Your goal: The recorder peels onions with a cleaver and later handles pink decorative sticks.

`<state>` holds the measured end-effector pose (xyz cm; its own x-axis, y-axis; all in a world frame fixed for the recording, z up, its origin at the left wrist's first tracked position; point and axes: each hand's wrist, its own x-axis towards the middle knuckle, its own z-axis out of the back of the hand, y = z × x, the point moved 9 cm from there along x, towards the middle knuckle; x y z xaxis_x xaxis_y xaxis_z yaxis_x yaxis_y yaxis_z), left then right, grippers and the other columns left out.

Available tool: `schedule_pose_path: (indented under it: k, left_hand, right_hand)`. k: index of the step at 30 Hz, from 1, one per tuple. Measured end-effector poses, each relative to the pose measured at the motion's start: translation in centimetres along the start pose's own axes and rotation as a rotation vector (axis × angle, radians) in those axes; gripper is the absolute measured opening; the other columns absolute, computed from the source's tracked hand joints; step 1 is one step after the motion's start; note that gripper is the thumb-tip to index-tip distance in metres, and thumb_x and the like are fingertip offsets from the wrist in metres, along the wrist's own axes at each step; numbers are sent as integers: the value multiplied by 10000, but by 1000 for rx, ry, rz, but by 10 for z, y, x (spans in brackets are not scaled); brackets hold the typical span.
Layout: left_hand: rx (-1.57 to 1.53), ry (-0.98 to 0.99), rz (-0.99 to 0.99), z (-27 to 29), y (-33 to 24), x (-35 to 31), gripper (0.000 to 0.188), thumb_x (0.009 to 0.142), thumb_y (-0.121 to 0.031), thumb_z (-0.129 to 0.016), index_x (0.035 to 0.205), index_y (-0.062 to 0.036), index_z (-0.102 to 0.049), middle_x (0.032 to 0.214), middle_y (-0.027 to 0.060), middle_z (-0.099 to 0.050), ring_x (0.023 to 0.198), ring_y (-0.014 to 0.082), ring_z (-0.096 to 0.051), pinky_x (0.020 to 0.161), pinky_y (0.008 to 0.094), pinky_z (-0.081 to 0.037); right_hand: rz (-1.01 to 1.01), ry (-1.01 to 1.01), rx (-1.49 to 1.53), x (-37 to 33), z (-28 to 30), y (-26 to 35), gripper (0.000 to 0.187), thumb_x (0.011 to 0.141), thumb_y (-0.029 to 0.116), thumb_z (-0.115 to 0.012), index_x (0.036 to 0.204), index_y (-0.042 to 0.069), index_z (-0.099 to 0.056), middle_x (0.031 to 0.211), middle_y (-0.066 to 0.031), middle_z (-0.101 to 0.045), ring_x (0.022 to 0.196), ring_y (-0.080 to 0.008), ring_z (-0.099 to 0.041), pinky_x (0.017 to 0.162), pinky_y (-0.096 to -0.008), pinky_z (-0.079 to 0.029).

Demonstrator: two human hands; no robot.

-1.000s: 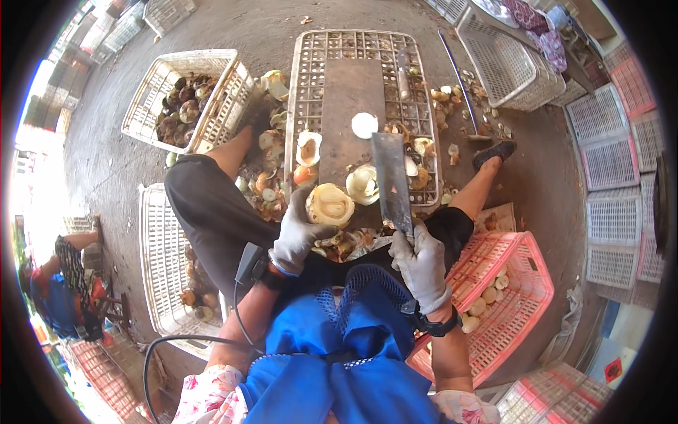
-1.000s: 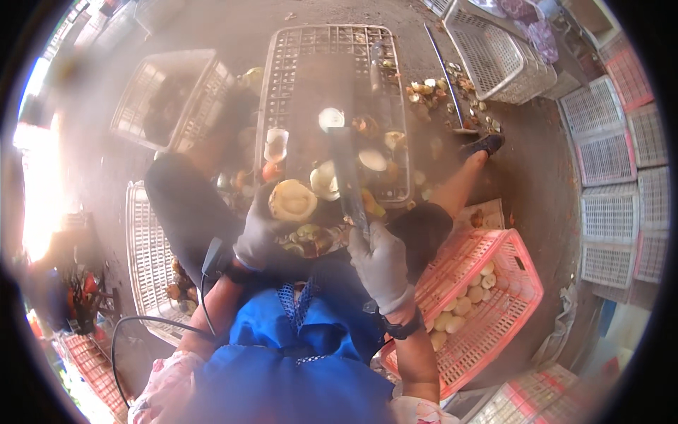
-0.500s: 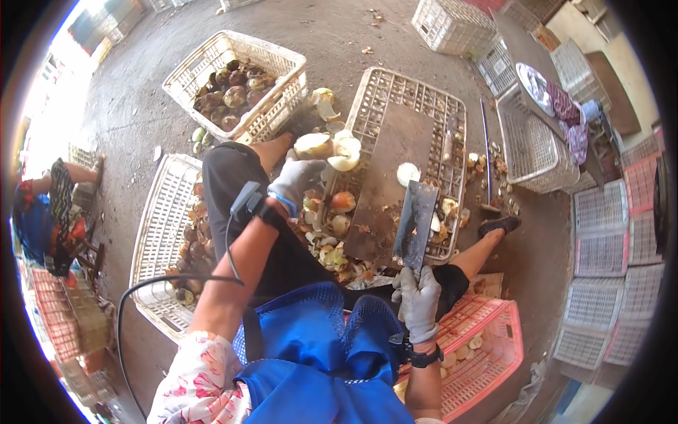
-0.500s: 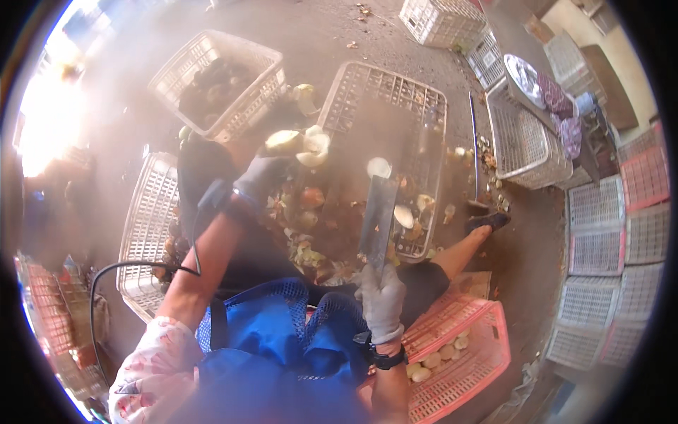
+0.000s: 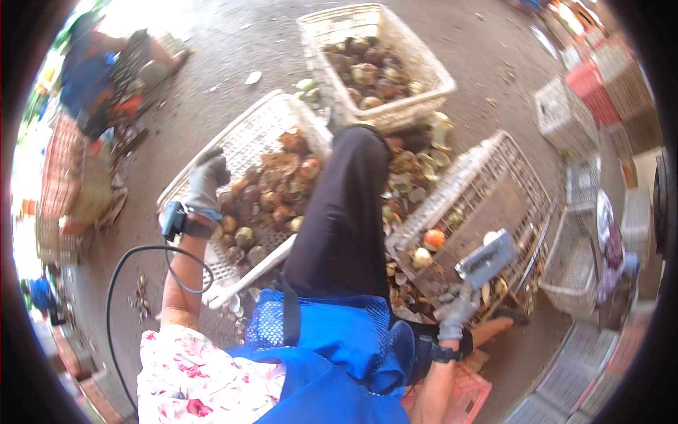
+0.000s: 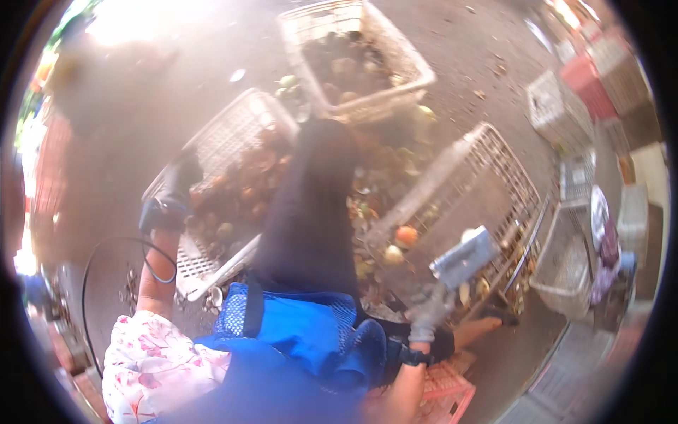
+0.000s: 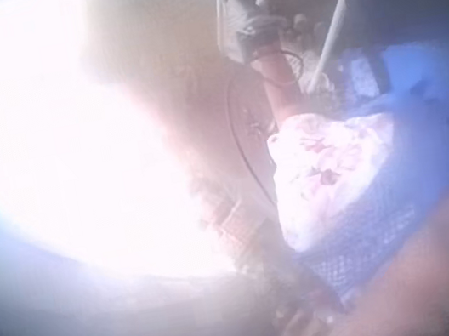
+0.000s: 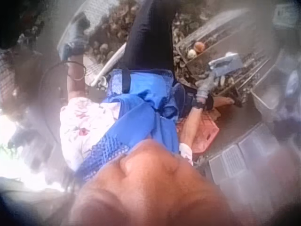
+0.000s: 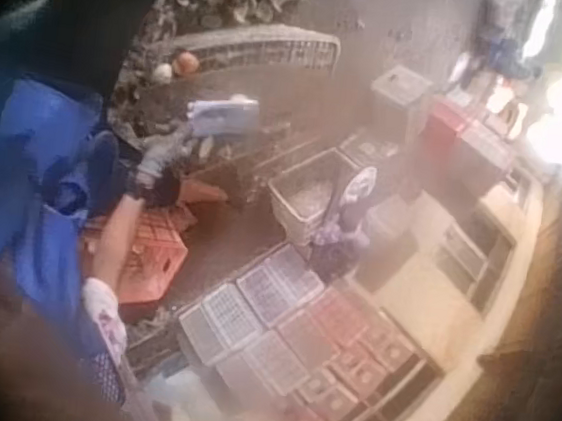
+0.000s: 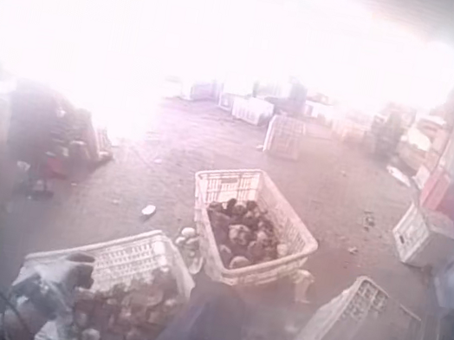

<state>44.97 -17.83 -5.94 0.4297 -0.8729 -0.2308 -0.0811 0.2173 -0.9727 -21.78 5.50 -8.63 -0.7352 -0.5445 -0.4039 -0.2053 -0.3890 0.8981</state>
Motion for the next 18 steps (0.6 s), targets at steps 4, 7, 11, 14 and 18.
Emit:
schedule_pose_path:
  k: [4,7,11,14,18]
  left_hand:
    - [630,52,-685,47,44,-71,278,864,-94,-659,1137,-40,-678,741,22,-630,571,133,-575,509,259,-455]
    - [650,-48,-499,104,148,-92,284,878,-93,-644,1157,-43,-665,750,43,-646,534,148,-580,480,276,-467]
    - [456,-81,-22,128,219,-106,290,887,-91,-635,1174,-55,-657,741,45,-639,522,154,-581,483,284,-481]
    - [52,-169,162,130,231,-121,304,879,-79,-638,1182,-61,-651,760,54,-642,541,155,-592,482,291,-489]
    - [39,-171,189,131,235,-95,298,867,-76,-652,1165,-71,-665,796,51,-658,611,147,-609,510,287,-491]
  right_hand:
    - [-12,-31,-19,-6,-2,18,261,986,291,-562,877,62,-499,665,-53,-550,420,-160,-542,286,-287,-383]
    - [-3,-2,-20,3,1,8,276,974,310,-570,885,58,-504,662,-58,-543,420,-167,-539,285,-291,-381]
    - [85,-7,-39,-3,-10,16,289,974,322,-586,920,45,-522,664,-60,-541,422,-177,-532,310,-307,-384]
    - [108,-10,-64,2,-8,12,297,975,328,-593,938,41,-528,673,-65,-542,425,-175,-531,332,-311,-396]
    - [105,-44,36,20,1,-2,225,988,258,-589,951,42,-538,681,-66,-538,440,-157,-520,358,-303,-417]
